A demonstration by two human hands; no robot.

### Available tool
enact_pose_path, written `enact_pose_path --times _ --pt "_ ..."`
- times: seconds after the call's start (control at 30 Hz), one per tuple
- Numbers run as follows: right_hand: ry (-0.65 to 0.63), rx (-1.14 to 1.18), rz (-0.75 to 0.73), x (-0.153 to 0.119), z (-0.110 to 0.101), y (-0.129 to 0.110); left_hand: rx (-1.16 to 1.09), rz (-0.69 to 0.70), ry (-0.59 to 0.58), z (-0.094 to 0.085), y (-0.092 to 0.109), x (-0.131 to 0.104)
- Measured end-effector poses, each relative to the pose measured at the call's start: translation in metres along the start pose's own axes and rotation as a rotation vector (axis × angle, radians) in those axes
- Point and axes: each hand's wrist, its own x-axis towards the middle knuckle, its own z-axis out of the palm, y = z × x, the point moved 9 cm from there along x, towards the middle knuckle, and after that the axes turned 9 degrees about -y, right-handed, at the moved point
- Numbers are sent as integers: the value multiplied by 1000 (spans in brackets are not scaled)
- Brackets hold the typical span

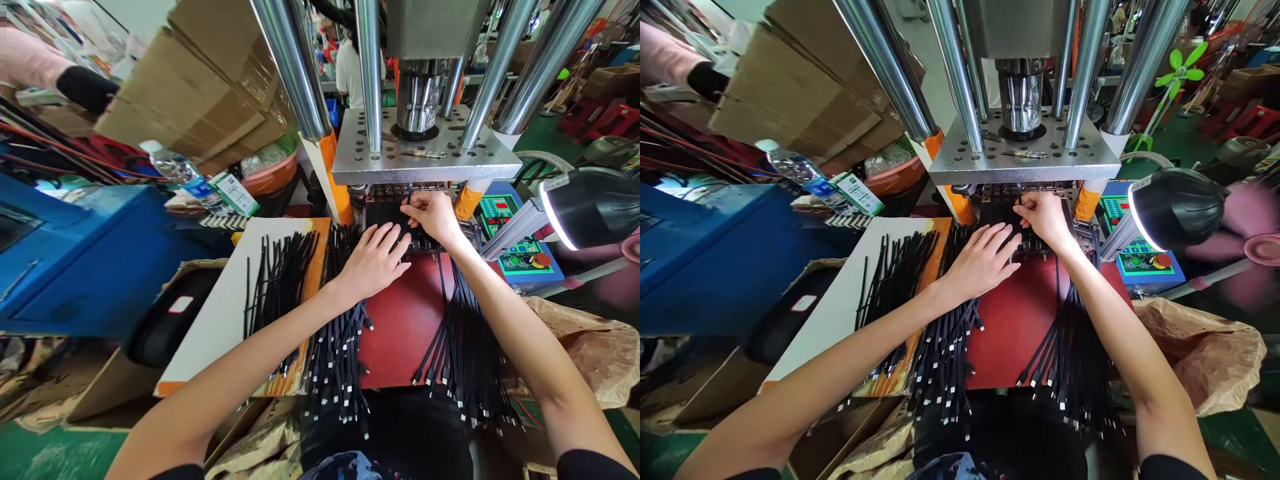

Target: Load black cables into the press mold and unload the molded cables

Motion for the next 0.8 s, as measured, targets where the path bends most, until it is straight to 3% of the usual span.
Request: enact_pose_path --times 0.1,0.2,0.3,0.43,0.57,0.8 --pt "51 -205 -97 -29 -7 -18 25 -43 -31 3 5 2" --pt "-58 -586 -237 -64 3 -39 -1 -53 -52 2 7 2" --pt "-172 -862 -193 -76 15 -42 -36 -66 -61 1 4 3" --pt "-252 -1055 -46 -53 28 -37 -88 -80 -58 -2 -2 7" --pt "-237 -1098 50 -22 28 -30 -129 -83 -59 -5 -13 18" --pt "-176 -1136 86 15 22 -17 -206 -103 -131 14 -58 59"
